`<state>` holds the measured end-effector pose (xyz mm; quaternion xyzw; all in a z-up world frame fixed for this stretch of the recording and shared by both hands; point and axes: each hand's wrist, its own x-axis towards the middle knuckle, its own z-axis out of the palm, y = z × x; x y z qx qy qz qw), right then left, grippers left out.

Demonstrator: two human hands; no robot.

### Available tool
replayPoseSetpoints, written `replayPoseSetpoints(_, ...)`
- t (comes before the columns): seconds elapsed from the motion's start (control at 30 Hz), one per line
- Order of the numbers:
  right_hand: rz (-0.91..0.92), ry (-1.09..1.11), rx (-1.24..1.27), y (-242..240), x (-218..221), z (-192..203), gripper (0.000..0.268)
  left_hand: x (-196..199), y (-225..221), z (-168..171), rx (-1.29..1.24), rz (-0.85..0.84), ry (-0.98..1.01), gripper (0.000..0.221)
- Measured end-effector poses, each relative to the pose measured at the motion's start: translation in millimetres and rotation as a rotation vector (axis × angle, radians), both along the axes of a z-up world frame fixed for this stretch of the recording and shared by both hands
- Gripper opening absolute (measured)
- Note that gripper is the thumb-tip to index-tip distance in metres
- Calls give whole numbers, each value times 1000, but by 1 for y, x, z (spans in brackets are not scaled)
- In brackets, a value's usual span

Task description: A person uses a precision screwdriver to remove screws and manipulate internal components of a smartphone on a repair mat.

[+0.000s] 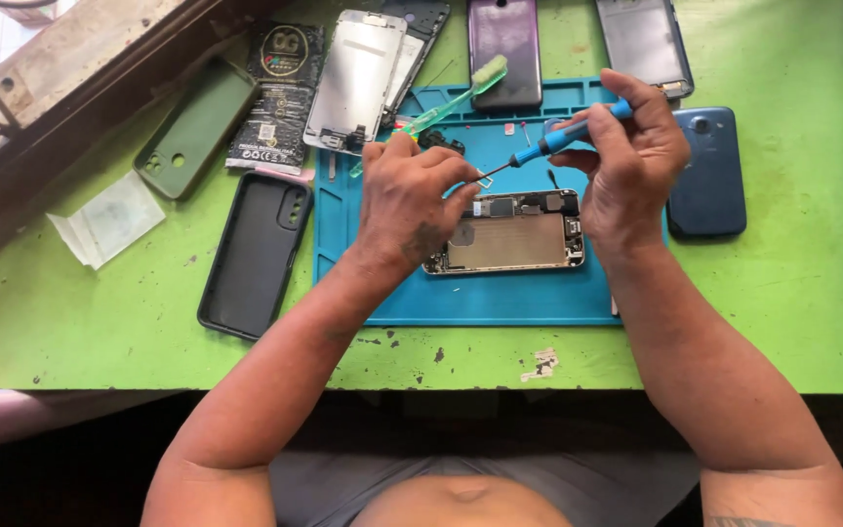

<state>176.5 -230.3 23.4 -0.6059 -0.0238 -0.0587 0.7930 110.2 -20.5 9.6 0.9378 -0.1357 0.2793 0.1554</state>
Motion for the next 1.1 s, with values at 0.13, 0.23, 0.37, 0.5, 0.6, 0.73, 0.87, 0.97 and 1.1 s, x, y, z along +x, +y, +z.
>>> replayPoseSetpoints(0.13, -16, -3, -9, -1, 3, 0, 26, 6, 5, -6, 8, 10, 17, 13)
replayPoseSetpoints(0.23, -77, -23, 12, -6, 6, -3, 28, 7, 11, -11, 46, 32, 28, 14)
replayPoseSetpoints(0.37, -63, -34, -49, -4, 1, 0, 29, 5, 17, -15, 93, 51, 19, 13)
replayPoseSetpoints(0.5, -28, -50, -43, -1, -6, 2, 28, -8, 20, -4, 10, 42, 9, 28)
replayPoseSetpoints(0.6, 14, -74, -97, 1, -18, 4, 26, -37, 21, 15, -57, 50, -25, 17)
replayPoseSetpoints(0.73, 79, -144, -169, 9, -34, 6, 23, -71, 23, 23, -96, 58, -32, 4)
replayPoseSetpoints(0.87, 146, -224, -177, 16, -39, -3, 23, -84, 27, 10, -91, 82, -62, 6)
replayPoseSetpoints(0.97, 189, -275, -167, 15, -40, -10, 24, -84, 26, 2, -105, 86, -86, 5)
replayPoseSetpoints(1.1, 212, -300, -217, 18, -42, -8, 25, -84, 27, -6, -93, 85, -70, 7)
